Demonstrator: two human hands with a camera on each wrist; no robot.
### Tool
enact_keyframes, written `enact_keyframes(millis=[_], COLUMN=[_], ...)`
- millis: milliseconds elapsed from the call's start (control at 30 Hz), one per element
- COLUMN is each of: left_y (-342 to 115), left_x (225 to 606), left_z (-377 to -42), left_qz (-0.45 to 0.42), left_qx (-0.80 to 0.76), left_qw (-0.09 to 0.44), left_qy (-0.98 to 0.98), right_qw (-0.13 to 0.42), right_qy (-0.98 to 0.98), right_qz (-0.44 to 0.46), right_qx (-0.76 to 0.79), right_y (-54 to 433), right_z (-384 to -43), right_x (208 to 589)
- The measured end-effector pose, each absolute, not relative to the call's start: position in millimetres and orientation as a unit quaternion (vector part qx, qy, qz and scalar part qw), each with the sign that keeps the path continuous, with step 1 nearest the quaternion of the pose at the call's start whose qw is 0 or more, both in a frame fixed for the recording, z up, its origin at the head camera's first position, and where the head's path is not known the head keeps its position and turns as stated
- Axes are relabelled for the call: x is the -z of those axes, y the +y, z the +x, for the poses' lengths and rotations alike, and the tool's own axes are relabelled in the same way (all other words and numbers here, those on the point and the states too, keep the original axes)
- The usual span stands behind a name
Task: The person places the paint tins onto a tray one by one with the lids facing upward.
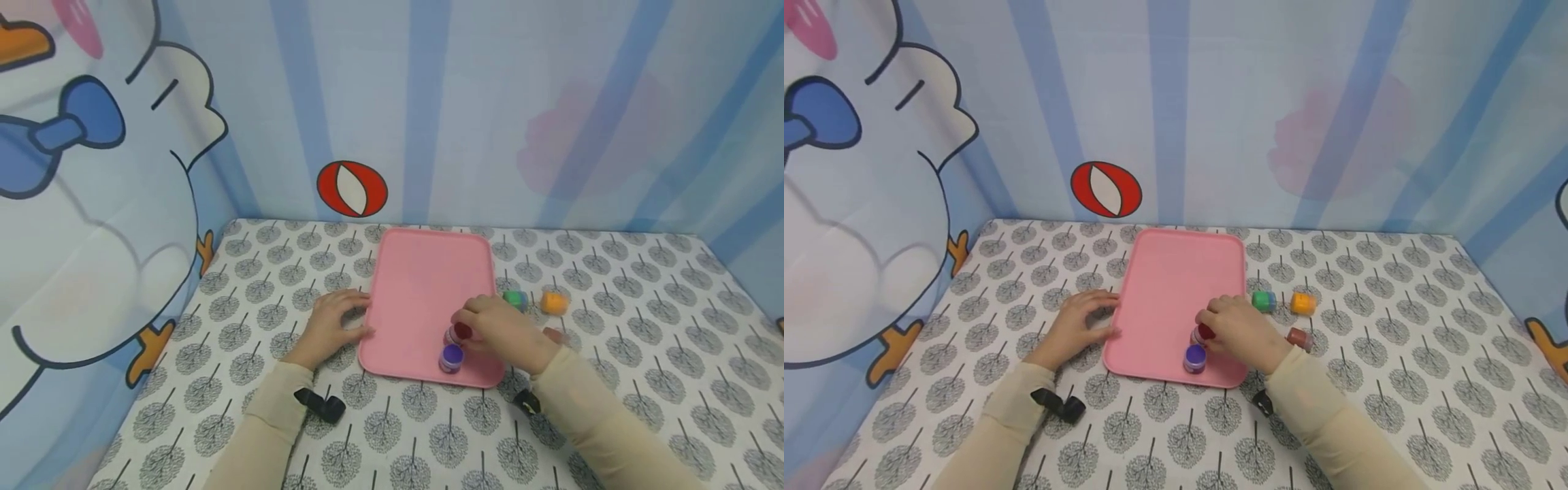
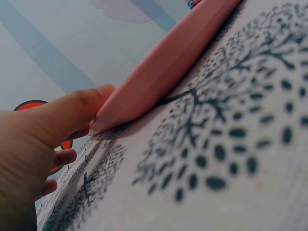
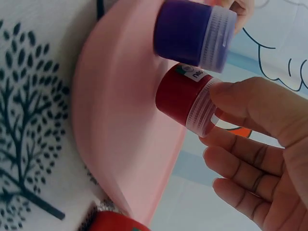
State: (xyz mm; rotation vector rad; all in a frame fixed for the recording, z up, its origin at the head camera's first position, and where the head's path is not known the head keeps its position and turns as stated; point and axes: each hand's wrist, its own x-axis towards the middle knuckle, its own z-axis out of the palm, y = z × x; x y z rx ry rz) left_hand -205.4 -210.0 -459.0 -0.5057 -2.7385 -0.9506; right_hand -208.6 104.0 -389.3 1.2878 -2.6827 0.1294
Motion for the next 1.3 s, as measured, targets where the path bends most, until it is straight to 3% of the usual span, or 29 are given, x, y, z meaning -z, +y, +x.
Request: enact_keyframes(millis=[567, 1300], left_y=[-201.6, -208.7], left_x=[456.0, 457.3], left_z=[-209.0, -204.4], left_qz=[-0.174, -0.174], left_qx=[0.313, 0.307], left_qw=[0.089, 0.106], left_qy=[-0.929, -0.930], right_qw=[0.059, 0.069], right_qy=[-0.900, -0.899], right_qz=[0.422, 0.421], right_qx=[-0.092, -0.101], right_y=[103.8, 112.6], right_z=[-210.9, -212.3], right_x=[396.8, 393.9])
